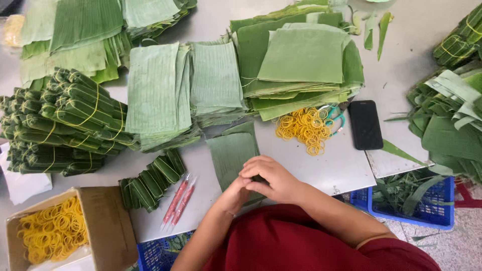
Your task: The person folds and wraps small portions of a pink food mixture into rectangular sections of banana leaves to create small cylindrical packets.
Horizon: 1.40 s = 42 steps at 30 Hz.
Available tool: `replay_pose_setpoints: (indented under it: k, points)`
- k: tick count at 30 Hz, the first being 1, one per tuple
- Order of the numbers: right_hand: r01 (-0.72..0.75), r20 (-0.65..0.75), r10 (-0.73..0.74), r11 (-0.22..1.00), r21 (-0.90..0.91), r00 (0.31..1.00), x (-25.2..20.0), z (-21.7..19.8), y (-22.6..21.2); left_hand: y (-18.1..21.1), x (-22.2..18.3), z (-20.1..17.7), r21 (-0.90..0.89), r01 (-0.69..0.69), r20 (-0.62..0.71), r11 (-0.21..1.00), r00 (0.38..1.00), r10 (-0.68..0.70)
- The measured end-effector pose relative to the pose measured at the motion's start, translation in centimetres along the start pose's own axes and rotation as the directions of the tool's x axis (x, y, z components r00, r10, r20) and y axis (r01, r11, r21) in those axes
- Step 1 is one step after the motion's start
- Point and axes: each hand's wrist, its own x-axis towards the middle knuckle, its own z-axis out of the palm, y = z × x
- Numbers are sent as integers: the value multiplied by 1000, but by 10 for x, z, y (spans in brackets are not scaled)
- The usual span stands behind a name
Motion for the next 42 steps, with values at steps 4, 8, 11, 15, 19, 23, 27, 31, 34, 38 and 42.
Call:
replay_pose_setpoints:
  k: [4, 8, 11, 15, 19, 23, 27, 31, 34, 38, 42]
  points:
    - [-469, -35, 476, 875, 122, 879, -14, -7, 16, 34, -12, 31, 572, -209, -61, 793, 954, 295]
    - [-705, 222, 711, 507, 496, 667, -40, 1, 50, 57, -20, 54, 958, -287, 269, -31, 850, 453]
    - [-598, 101, 707, 502, 625, 700, -48, 10, 57, 61, -21, 56, 911, -233, 383, -341, 784, 488]
    - [-501, -59, 673, 604, 619, 738, -46, 14, 47, 60, -19, 63, 912, -223, 386, -343, 747, 541]
    - [-607, -48, 725, 609, 511, 687, -40, 11, 44, 57, -13, 71, 942, -302, 329, -147, 744, 582]
    - [-604, 18, 635, 726, 329, 773, -26, -11, 59, 50, -2, 69, 982, -104, 181, -158, 751, 635]
    - [-549, -402, 394, 409, -729, 827, -3, -46, 109, 54, -9, 62, 994, -102, 97, -33, 716, 691]
    - [-522, -438, 295, 343, -781, 849, -1, -41, 140, 59, -21, 58, 988, -154, 121, -11, 727, 676]
    - [-513, -428, 289, 379, -770, 856, -3, -39, 145, 54, -22, 51, 983, -181, 110, 24, 688, 717]
    - [-495, -443, 220, 392, -776, 869, -11, -39, 128, 51, -21, 38, 942, -210, -24, 262, 737, 676]
    - [-514, -435, 284, 349, -783, 855, -28, -56, 119, 46, -21, 28, 868, -306, 9, 390, 796, 605]
